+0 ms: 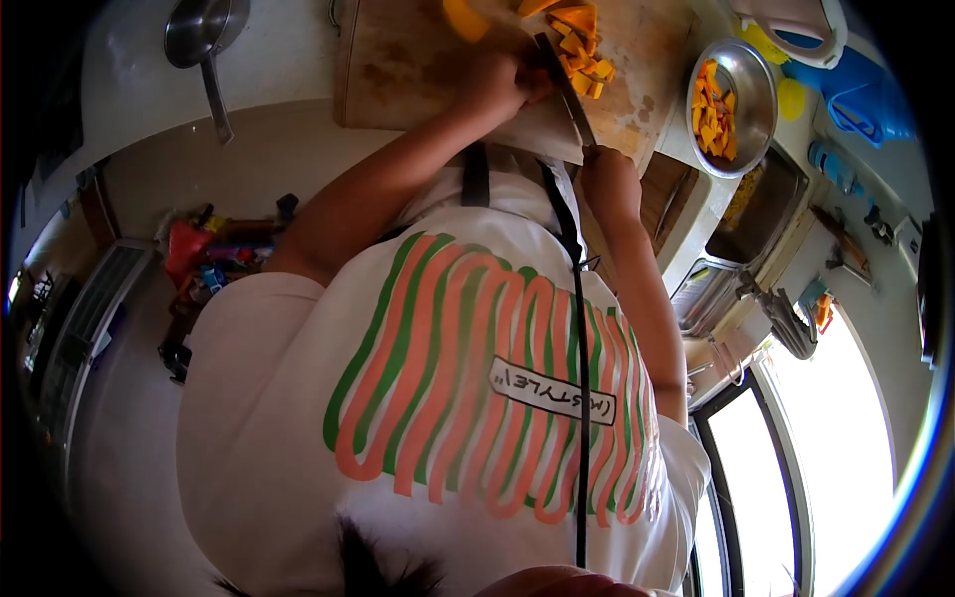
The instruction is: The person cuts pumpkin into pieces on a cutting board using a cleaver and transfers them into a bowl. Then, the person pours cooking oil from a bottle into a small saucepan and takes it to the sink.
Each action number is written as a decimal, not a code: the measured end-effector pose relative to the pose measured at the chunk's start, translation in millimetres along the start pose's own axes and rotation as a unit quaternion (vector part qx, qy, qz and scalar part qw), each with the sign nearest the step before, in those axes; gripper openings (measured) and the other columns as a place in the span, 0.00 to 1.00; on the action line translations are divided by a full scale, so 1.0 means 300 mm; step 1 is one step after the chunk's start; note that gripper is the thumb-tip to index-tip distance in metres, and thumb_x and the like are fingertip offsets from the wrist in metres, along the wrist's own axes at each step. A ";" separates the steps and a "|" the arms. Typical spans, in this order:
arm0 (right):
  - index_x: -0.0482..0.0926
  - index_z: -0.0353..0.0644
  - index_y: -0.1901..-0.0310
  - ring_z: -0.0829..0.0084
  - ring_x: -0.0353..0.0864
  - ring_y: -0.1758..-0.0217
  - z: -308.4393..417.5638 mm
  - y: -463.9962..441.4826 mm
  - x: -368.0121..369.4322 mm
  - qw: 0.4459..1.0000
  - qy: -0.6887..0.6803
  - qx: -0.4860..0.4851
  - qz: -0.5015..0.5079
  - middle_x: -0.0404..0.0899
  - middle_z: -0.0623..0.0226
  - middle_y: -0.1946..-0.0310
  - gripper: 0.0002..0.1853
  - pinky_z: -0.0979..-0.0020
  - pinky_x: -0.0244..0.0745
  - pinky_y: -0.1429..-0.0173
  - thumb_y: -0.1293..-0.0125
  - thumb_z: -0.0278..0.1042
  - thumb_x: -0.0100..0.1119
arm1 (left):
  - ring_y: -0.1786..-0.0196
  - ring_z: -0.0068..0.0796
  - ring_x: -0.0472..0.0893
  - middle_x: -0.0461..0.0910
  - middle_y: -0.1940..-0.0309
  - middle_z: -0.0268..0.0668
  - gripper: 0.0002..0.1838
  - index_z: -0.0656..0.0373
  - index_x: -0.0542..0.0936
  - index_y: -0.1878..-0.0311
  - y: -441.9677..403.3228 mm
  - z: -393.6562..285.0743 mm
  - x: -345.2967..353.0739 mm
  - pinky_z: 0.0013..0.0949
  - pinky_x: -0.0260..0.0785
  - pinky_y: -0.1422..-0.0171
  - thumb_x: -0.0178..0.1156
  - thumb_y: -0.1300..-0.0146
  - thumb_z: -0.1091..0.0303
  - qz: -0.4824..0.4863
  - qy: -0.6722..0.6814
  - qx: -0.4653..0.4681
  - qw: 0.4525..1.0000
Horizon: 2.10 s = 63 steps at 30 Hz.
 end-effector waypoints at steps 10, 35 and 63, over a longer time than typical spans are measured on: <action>0.83 0.36 0.65 0.42 0.81 0.67 0.044 0.093 -0.144 0.997 -0.060 -0.006 -0.054 0.80 0.44 0.73 0.18 0.51 0.76 0.63 0.31 0.46 0.57 | 0.75 0.22 0.81 0.82 0.77 0.35 0.12 0.63 0.81 0.64 0.031 0.065 0.042 0.29 0.71 0.69 0.66 0.36 0.62 -0.017 0.156 -0.005 0.988; 0.83 0.32 0.64 0.41 0.80 0.64 0.000 0.035 -0.098 0.994 -0.091 -0.023 -0.059 0.78 0.39 0.74 0.23 0.51 0.75 0.63 0.30 0.51 0.57 | 0.73 0.24 0.82 0.83 0.77 0.35 0.10 0.62 0.81 0.62 0.047 0.045 0.036 0.30 0.73 0.65 0.65 0.35 0.64 -0.056 0.166 0.008 0.985; 0.83 0.29 0.67 0.41 0.82 0.65 -0.033 0.024 -0.067 0.993 -0.091 -0.027 -0.069 0.79 0.39 0.75 0.28 0.52 0.75 0.64 0.32 0.54 0.57 | 0.72 0.29 0.84 0.83 0.76 0.38 0.10 0.62 0.82 0.62 0.056 0.047 0.027 0.33 0.74 0.64 0.65 0.37 0.64 -0.102 0.125 0.024 0.987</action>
Point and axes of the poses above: each hand's wrist, its own y-axis away from the middle knuckle, its own x-axis out of the palm, z = x × y, the point moved 7 cm from there along -y, towards the middle knuckle
